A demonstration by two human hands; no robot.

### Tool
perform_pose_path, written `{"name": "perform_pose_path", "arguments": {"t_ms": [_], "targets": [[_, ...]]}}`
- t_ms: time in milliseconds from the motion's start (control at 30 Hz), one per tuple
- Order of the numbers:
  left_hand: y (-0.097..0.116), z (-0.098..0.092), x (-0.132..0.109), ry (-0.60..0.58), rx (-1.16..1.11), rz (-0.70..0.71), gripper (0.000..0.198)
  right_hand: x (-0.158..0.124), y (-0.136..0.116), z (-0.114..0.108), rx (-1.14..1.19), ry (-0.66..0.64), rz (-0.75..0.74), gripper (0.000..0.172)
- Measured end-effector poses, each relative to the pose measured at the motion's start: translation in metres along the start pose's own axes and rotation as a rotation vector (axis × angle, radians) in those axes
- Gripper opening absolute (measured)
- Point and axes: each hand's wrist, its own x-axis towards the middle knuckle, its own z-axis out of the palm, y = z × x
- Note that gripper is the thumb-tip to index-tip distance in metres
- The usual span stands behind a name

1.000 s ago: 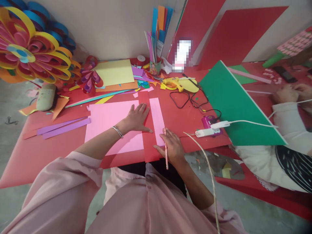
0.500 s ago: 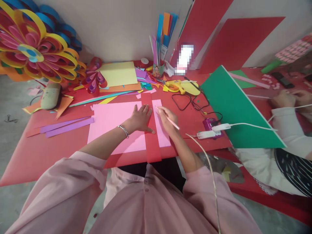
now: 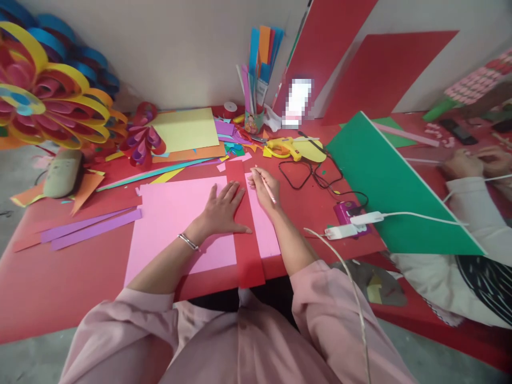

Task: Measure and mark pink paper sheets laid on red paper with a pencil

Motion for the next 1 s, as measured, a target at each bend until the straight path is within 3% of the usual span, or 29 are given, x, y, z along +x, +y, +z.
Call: {"name": "perform_pose_path", "arguments": {"t_ms": [167,333,467,567,767,1000], "targets": [[-0.001,0.000,0.002,0.009,-0.019,0.019,0.138,0.001,-0.005,-0.002,-0.234,-0.081,-0.177,0.041],[0.000,-0.003,0.003,-0.022,-0.012,0.005,0.140,0.004,-0.012,-0.008,-0.295,-0.055,-0.265,0.056],[0.003,-0.009,0.002,-0.058,0.005,-0.003,0.141,0.011,-0.008,-0.013,-0.187,0.030,-0.171,0.056],[0.005,-0.012,0.001,-0.075,0.023,-0.014,0.138,0.016,-0.002,-0.012,-0.091,0.025,-0.070,0.050],[0.007,-0.015,0.000,-0.079,0.040,-0.021,0.136,0.016,0.003,-0.009,-0.030,0.002,-0.041,0.046],[0.007,-0.019,0.001,-0.124,0.021,-0.021,0.141,0.015,0.002,-0.016,-0.458,-0.100,-0.373,0.031]]}}
